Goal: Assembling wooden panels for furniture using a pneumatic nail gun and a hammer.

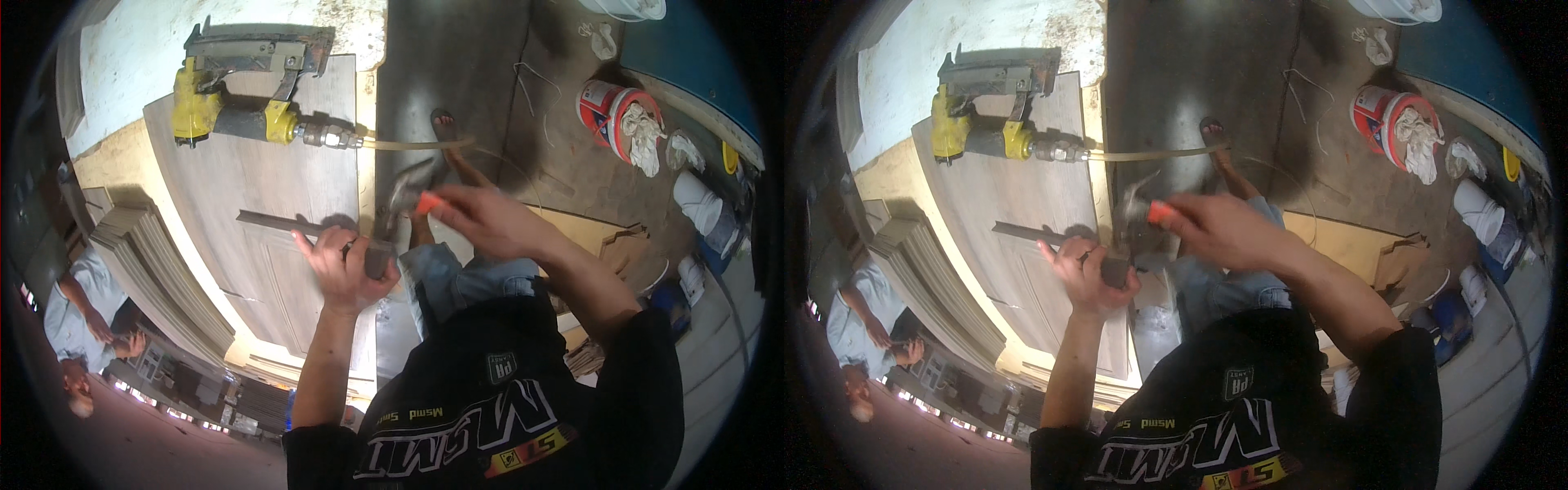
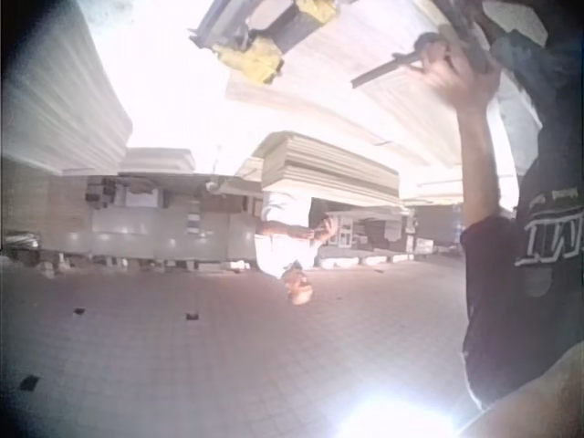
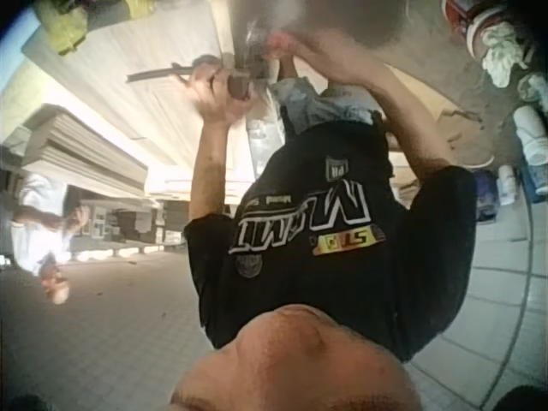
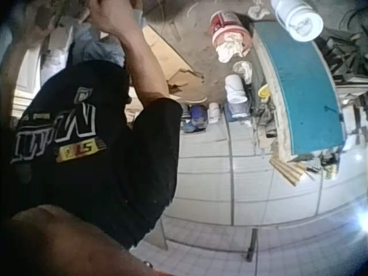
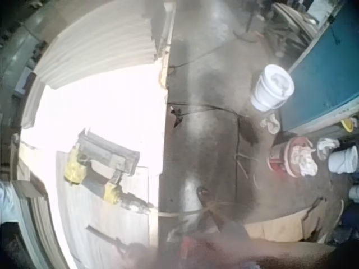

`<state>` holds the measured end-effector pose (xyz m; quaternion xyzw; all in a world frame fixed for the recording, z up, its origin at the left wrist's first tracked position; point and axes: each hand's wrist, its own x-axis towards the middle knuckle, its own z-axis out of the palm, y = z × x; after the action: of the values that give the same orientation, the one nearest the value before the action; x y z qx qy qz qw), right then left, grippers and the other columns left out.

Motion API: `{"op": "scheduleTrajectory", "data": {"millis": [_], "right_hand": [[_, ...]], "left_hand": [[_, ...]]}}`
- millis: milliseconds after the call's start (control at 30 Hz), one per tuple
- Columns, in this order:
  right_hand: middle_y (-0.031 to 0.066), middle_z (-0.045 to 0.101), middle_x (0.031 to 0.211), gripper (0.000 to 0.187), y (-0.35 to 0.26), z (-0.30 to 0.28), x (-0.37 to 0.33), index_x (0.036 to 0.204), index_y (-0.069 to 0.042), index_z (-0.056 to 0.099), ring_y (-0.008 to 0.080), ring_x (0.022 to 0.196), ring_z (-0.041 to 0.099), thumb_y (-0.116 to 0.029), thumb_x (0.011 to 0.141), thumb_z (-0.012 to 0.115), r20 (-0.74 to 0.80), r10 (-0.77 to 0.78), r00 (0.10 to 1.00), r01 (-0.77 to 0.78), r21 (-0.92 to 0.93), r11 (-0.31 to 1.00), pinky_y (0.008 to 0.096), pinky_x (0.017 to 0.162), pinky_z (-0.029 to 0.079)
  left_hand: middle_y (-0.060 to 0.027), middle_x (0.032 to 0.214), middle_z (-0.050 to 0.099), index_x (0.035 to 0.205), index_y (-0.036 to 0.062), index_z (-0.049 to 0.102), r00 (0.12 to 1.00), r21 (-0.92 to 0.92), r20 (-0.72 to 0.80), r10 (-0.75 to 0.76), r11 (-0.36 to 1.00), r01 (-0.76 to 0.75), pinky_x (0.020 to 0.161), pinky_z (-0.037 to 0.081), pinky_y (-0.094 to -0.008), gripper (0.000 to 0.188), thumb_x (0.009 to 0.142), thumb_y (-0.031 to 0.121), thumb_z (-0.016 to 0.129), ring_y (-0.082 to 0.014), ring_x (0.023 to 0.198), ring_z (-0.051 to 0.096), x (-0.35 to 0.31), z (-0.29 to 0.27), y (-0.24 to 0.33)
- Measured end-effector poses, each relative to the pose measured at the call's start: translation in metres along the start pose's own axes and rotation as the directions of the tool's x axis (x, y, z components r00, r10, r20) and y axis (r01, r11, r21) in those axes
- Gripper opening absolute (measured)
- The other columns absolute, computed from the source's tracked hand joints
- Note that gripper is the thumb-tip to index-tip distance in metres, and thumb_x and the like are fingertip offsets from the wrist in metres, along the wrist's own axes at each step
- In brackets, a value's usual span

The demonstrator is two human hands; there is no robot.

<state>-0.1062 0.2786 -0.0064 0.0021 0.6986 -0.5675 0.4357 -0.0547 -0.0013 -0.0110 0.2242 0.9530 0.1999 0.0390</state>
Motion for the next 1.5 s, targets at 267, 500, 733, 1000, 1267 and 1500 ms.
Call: {"op": "scheduleTrajectory", "data": {"millis": [267,500,733,1000,1267,1500], "right_hand": [[0.0229,0.070,0.091,0.040,-0.006,-0.003,-0.002,0.120,-0.002,0.062,0.0388,0.089,0.070,-0.038,0.105,0.052,0.077,-0.003,0.997,0.010,-0.093,0.996,0.0452,0.077,0.050],[0.0064,0.059,0.085,0.039,0.005,-0.015,-0.018,0.128,-0.002,0.061,0.0144,0.079,0.053,-0.033,0.105,0.054,-0.197,0.145,0.969,-0.101,0.217,0.971,0.0306,0.074,0.046],[-0.0017,0.052,0.080,0.036,0.016,-0.005,-0.031,0.122,-0.003,0.062,0.0083,0.074,0.048,-0.034,0.106,0.053,-0.229,0.252,0.940,-0.154,0.372,0.915,0.0266,0.067,0.043],[-0.0055,0.046,0.074,0.034,0.003,0.001,-0.031,0.124,-0.004,0.062,0.0046,0.067,0.042,-0.031,0.107,0.053,-0.259,0.282,0.924,-0.167,0.389,0.906,0.0227,0.059,0.036],[-0.0057,0.048,0.075,0.033,-0.034,0.005,-0.034,0.129,-0.006,0.061,0.0045,0.067,0.044,-0.027,0.105,0.055,-0.257,0.230,0.939,-0.134,0.340,0.931,0.0221,0.060,0.038],[0.0105,0.072,0.114,0.047,-0.110,0.041,-0.002,0.143,-0.002,0.053,0.0139,0.095,0.064,-0.014,0.099,0.064,-0.070,-0.142,0.987,0.134,-0.099,0.986,0.0291,0.087,0.049]], "left_hand": [[-0.0070,0.107,0.049,0.094,0.0127,0.061,1.000,0.024,0.026,-0.005,1.000,0.005,0.116,0.015,-0.0742,0.038,0.064,0.029,0.077,-0.0310,0.106,0.057,0.007,-0.004,0.004],[-0.0010,0.093,0.057,0.084,0.0139,0.067,0.995,0.032,0.098,0.034,0.999,-0.037,0.114,0.032,-0.0640,0.020,0.068,0.013,0.080,-0.0225,0.098,0.060,0.013,-0.012,0.021],[-0.0078,0.115,0.063,0.105,0.0144,0.072,0.999,-0.035,0.016,-0.038,0.999,0.039,0.113,0.035,-0.0535,0.025,0.080,0.016,0.077,-0.0287,0.114,0.059,0.026,-0.043,0.000],[-0.0150,0.108,0.065,0.125,0.0039,0.064,0.830,-0.083,0.310,-0.464,0.856,0.510,0.088,0.052,-0.0370,0.032,0.094,0.009,0.069,-0.0270,0.096,0.065,0.043,-0.134,-0.116],[-0.0107,0.099,0.069,0.119,0.0037,0.065,0.708,-0.212,0.283,-0.647,0.678,0.704,0.081,0.054,-0.0342,0.031,0.090,0.010,0.075,-0.0201,0.087,0.065,0.043,-0.122,-0.107],[-0.0178,0.111,0.064,0.116,0.0036,0.067,0.539,-0.176,-0.246,-0.805,0.584,0.792,0.096,0.048,-0.0452,0.031,0.094,0.027,0.069,-0.0356,0.107,0.061,-0.112,-0.086,-0.086]]}}
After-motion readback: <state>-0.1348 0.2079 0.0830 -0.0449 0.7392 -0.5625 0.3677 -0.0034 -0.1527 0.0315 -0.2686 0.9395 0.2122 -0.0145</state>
